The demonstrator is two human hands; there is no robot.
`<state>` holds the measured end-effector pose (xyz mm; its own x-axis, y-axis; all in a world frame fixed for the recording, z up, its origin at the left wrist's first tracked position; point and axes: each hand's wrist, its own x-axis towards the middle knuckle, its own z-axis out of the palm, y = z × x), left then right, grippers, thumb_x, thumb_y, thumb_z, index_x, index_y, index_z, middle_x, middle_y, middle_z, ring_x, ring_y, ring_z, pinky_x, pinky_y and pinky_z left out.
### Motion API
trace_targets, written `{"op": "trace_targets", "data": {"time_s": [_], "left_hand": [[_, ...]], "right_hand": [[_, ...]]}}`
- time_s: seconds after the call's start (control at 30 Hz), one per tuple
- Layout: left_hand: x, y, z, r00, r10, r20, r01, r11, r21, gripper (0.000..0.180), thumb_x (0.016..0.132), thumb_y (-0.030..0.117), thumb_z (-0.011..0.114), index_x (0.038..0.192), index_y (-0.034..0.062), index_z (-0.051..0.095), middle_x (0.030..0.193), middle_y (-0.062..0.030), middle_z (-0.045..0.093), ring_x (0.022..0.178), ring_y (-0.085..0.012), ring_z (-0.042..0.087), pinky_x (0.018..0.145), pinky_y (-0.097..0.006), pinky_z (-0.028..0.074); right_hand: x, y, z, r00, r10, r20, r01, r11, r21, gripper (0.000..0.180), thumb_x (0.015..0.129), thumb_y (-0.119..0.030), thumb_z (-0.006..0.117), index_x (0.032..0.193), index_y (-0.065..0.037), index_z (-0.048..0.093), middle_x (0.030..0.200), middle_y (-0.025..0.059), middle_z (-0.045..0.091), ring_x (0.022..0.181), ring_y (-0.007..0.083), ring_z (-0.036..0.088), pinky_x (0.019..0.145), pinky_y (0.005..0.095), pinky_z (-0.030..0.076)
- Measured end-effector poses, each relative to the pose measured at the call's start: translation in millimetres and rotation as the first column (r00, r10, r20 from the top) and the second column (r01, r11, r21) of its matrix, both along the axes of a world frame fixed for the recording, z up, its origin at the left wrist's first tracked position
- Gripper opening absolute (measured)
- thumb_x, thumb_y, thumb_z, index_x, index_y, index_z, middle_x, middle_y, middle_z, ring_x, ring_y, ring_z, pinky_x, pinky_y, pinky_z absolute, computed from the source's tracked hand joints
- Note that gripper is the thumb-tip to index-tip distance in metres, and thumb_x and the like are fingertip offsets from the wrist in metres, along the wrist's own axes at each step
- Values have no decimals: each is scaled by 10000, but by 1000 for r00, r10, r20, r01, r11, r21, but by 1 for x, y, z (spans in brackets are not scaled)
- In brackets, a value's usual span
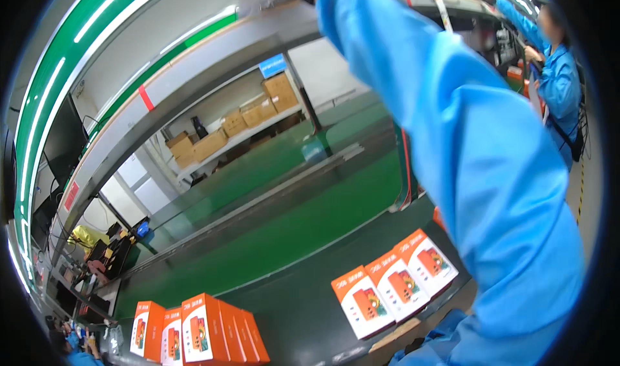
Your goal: The recorder is peeling and applying small labels to boxes on an assembly line.
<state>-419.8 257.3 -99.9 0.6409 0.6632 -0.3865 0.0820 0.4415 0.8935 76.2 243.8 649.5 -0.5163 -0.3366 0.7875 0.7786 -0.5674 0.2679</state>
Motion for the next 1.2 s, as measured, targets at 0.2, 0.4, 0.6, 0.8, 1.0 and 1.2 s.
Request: {"op": "trace_targets", "data": {"time_s": [0.2, 0.4, 0.6, 0.8, 1.0, 1.2], "left_hand": [[14, -12, 164, 987, -160, 3, 149, 926, 347, 313, 841, 248, 463, 1070, 34, 462, 984, -90, 525, 909, -187, 489, 795, -316, 394], [3, -9, 271, 958, 71, 277, -265, 587, 765, 306, 815, 279, 500, 870, -21, 468, 803, -121, 482, 718, -200, 508, 657, -296, 430], [55, -31, 302, 969, 160, -188, 146, 239, 960, 540, 685, 312, 643, 1102, 34, 443, 1131, -160, 422, 984, -289, 420, 820, -381, 344], [70, -75, 237, 992, -113, -55, 123, 964, 235, 245, 773, 77, 542, 981, -34, 474, 803, -35, 553, 712, -68, 490, 666, -203, 397], [85, -99, 203, 988, 154, -22, -140, 941, 309, 228, 815, 69, 488, 1017, -26, 441, 874, -47, 535, 770, -74, 482, 700, -205, 388], [83, -114, 187, 974, 227, 4, -215, 916, 339, 173, 832, 95, 440, 947, -28, 481, 826, -71, 530, 729, -111, 487, 631, -235, 394]], "right_hand": [[-135, -55, -121, 829, 518, -211, -529, 602, -598, 100, 837, -104, 444, 929, -67, 460, 853, 14, 523, 822, 100, 522, 697, 240, 448], [-220, -68, -317, 737, -5, -676, -617, -413, -670, 203, 700, -83, 551, 898, -41, 532, 824, 103, 549, 652, 198, 547, 555, 303, 473], [-230, -107, -419, 566, 294, -770, -319, -784, -533, 128, 685, -91, 543, 757, -18, 467, 892, 105, 482, 753, 205, 507, 557, 317, 463], [-219, -126, -462, 291, -41, -956, -610, -778, -152, 220, 662, 5, 460, 876, 27, 503, 1046, 164, 460, 920, 287, 488, 761, 322, 434], [-242, -146, -487, 355, -89, -931, -909, -266, -321, 252, 648, -109, 617, 885, -64, 543, 882, 53, 472, 771, 214, 469, 659, 320, 362], [-276, -131, -528, 387, -313, -867, -922, -156, -355, 294, 663, -167, 619, 937, -93, 541, 884, 24, 468, 824, 191, 429, 717, 321, 303]]}}
